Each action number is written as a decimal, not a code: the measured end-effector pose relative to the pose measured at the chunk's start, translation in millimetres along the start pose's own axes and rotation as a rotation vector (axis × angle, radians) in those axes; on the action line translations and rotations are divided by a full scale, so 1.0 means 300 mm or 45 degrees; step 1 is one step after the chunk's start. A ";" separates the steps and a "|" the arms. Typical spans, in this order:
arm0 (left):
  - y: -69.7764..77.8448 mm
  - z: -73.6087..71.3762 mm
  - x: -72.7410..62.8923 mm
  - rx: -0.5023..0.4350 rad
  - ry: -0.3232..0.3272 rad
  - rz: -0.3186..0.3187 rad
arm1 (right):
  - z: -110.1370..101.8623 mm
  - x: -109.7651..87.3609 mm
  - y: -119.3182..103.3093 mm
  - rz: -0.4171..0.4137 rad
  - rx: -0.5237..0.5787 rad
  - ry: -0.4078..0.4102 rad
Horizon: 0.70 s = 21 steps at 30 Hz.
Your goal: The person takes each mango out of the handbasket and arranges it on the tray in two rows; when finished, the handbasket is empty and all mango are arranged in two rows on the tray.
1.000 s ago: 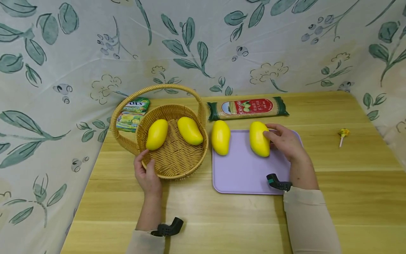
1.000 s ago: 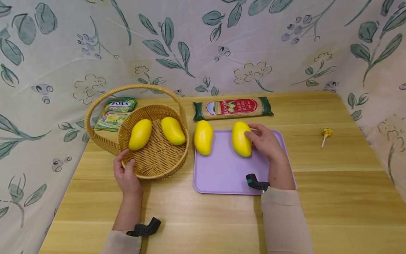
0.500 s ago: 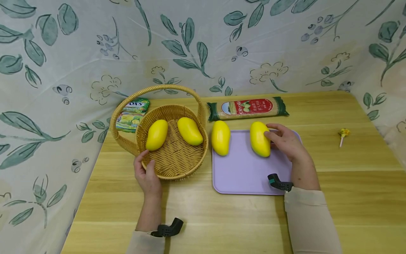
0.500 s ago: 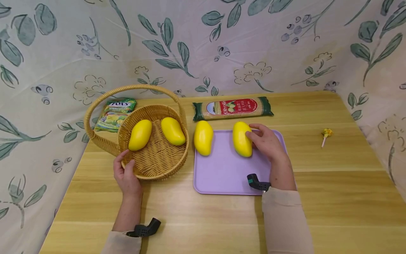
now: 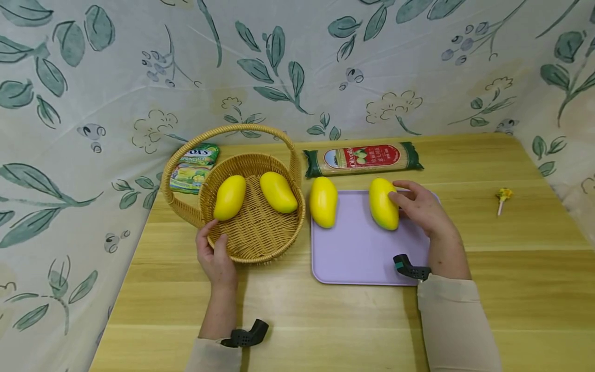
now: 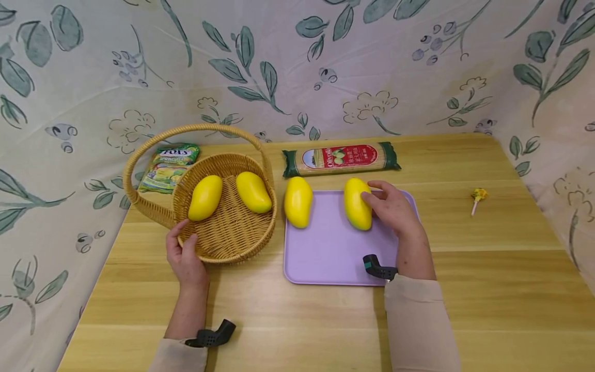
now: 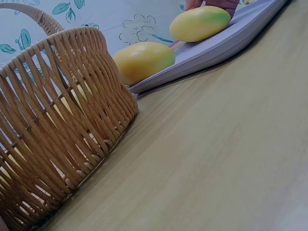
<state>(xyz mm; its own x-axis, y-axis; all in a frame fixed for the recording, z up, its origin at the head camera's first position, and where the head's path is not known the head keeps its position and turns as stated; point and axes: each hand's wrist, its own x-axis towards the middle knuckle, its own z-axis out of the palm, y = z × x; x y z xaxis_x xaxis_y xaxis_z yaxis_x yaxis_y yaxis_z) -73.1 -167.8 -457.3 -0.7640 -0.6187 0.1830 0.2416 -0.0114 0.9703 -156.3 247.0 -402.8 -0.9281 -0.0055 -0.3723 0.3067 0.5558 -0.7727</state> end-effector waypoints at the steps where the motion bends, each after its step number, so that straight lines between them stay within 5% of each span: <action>1: 0.000 0.000 0.000 0.000 0.000 -0.001 | 0.000 0.000 0.000 0.002 -0.003 0.000; 12: -0.001 -0.002 0.000 0.002 0.003 0.003 | -0.020 -0.043 -0.042 -0.005 -0.151 0.075; 21: -0.004 -0.003 0.003 -0.027 -0.006 0.002 | 0.004 -0.165 -0.181 -0.197 -0.255 0.111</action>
<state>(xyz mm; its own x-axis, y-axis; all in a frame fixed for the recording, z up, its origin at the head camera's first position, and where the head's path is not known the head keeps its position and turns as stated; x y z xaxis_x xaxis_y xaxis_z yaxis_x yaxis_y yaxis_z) -73.6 -169.1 -458.3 -0.7667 -0.6148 0.1852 0.2551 -0.0270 0.9665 -126.6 216.2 -343.1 -0.9781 -0.0364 -0.2050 0.1197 0.7072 -0.6968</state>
